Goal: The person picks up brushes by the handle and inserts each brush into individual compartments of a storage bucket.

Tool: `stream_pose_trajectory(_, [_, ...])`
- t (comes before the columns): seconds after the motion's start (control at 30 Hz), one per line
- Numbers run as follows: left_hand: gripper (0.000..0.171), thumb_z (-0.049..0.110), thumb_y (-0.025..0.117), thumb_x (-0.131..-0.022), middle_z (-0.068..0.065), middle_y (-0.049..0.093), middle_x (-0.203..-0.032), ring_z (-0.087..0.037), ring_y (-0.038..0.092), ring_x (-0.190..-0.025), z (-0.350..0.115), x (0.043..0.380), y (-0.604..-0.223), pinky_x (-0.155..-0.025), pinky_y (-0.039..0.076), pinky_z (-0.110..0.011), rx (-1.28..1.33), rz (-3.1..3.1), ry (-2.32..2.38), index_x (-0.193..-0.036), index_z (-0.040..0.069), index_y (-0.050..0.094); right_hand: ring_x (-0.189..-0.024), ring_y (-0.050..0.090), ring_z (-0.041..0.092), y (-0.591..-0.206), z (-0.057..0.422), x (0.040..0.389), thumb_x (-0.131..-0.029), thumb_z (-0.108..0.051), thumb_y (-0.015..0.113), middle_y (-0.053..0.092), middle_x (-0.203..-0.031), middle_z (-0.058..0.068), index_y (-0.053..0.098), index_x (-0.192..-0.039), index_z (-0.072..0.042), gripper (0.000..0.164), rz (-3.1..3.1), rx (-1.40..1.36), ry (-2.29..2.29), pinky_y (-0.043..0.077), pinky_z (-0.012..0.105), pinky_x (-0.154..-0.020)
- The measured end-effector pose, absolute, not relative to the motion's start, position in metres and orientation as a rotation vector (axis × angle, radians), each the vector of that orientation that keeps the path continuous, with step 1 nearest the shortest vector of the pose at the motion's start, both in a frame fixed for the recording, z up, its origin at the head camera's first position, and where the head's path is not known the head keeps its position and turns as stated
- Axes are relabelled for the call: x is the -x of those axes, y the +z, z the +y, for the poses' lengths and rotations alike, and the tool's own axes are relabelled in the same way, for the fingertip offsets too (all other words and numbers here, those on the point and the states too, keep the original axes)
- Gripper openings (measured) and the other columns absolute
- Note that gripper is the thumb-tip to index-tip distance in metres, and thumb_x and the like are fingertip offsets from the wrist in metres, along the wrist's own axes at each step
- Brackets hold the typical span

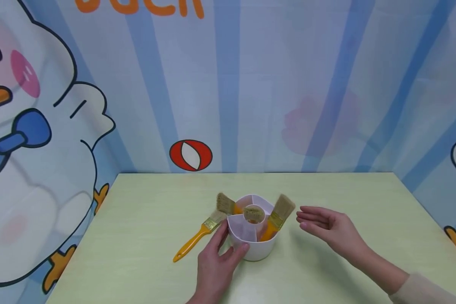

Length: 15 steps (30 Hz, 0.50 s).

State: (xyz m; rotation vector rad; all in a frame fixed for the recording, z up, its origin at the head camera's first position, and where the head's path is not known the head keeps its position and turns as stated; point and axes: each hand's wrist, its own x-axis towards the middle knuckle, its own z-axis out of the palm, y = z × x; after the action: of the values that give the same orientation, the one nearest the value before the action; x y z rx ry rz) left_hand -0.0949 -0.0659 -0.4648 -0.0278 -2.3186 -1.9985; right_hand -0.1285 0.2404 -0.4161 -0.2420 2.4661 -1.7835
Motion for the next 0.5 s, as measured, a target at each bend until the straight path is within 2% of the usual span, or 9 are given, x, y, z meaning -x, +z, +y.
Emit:
stream_pose_trajectory(0.2, [0.081,0.03,0.09,-0.09,-0.014,0.052,-0.161,-0.039,0.05,-0.147,-0.066,0.094,-0.466,-0.097,0.062,-0.031,0.035,-2.319,-2.015,-0.158,0.009,0.052,-0.12,0.073,0.018,-0.427,0.243,0.128,-0.101,-0.017,0.077,0.064,-0.144,0.027,0.055,-0.148,0.01,0.059,2.426,0.218,-1.777,0.062,0.024,-0.095])
stream_pose_trajectory(0.37, [0.082,0.034,0.089,-0.09,-0.013,0.052,-0.161,-0.039,0.05,-0.147,-0.068,0.092,-0.466,-0.097,0.062,-0.03,0.037,-2.337,-2.021,-0.158,0.009,0.052,-0.118,0.073,0.011,-0.433,0.245,0.127,-0.101,-0.015,0.077,0.063,-0.144,0.03,0.054,-0.149,0.011,0.059,2.41,0.25,-1.78,0.061,0.021,-0.094])
stream_pose_trajectory(0.5, [0.083,0.037,0.088,-0.09,-0.012,0.052,-0.162,-0.038,0.05,-0.148,-0.07,0.091,-0.466,-0.098,0.061,-0.031,0.042,-2.355,-2.03,-0.159,0.009,0.051,-0.117,0.074,0.012,-0.436,0.245,0.126,-0.101,-0.013,0.076,0.06,-0.145,0.032,0.051,-0.149,0.013,0.06,2.375,0.28,-1.79,0.061,0.021,-0.094])
